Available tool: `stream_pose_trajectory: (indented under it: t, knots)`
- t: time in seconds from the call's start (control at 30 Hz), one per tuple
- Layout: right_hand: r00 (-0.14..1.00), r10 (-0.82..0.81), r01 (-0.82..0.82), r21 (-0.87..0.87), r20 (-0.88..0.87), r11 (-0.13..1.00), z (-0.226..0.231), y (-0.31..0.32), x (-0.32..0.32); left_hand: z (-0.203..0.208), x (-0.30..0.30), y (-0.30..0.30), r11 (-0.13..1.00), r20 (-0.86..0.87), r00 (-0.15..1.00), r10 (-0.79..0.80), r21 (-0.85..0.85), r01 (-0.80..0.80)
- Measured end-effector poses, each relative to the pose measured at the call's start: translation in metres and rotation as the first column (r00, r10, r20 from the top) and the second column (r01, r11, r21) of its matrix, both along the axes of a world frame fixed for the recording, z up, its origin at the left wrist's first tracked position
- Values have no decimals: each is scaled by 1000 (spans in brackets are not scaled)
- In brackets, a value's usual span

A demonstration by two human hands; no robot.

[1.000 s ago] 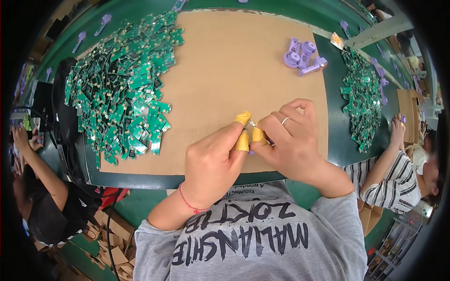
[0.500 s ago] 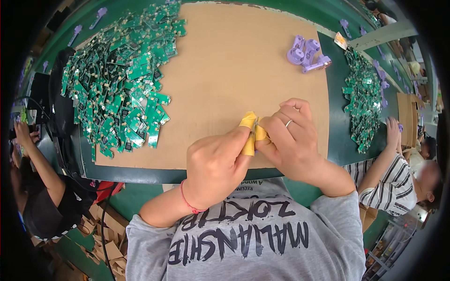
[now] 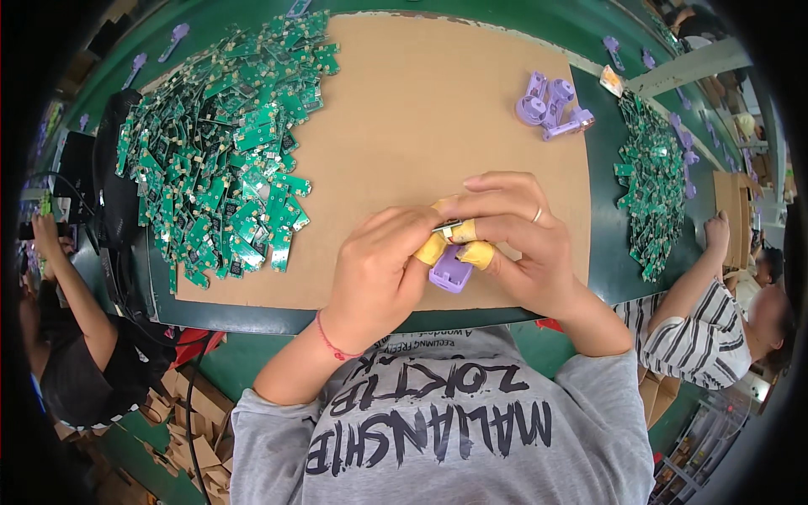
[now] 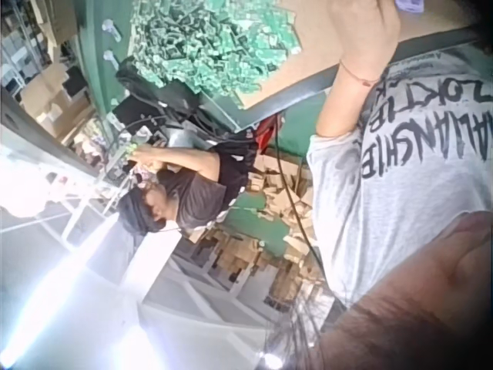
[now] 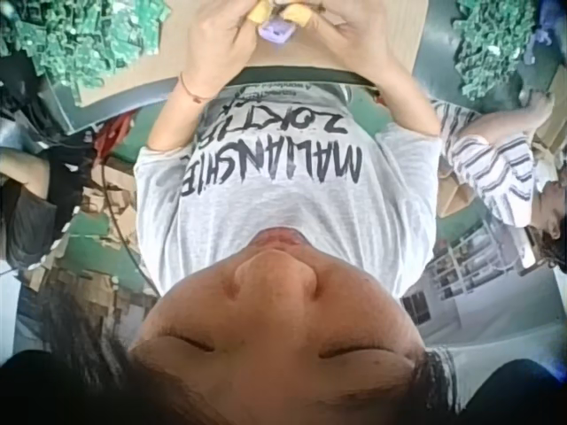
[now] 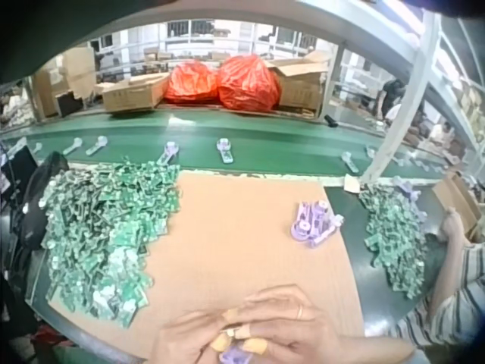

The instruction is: Assembling small circuit boards into purple plastic housings on an assembly line.

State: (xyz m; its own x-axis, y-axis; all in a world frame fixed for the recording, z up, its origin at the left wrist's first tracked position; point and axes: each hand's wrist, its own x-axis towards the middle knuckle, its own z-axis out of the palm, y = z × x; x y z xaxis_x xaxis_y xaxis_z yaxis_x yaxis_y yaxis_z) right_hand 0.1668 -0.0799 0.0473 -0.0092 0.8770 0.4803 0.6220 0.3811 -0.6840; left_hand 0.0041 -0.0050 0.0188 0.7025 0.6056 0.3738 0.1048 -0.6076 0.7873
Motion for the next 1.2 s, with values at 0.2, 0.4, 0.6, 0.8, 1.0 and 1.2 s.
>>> stream_pose_trajectory:
  t: [0.2, 0.4, 0.6, 0.8, 1.0, 1.2]
  knots:
    - [922, 35, -118, 194, 385, 974, 1, -2, 15, 13, 5, 1, 686, -238, 921, -308, -727, 42]
    - [871, 180, -313, 235, 458, 920, 6, 0, 17, -23, 9, -9, -487, 563, 813, 146, -675, 555]
    - [875, 80, -231, 267, 477, 936, -2, -4, 22, -20, 18, -10, -290, 504, 812, 295, -762, 579]
    - [946, -88, 34, 175, 312, 984, -11, 6, 28, -14, 18, -10, 223, 427, 898, 105, -890, 397]
    - [893, -180, 143, 120, 412, 982, 11, 6, 14, -21, 22, -17, 524, 393, 917, 62, -795, 306]
    - [932, -145, -120, -660, -332, 742, 21, -8, 23, -17, 19, -9, 838, 356, 924, 136, -540, 84]
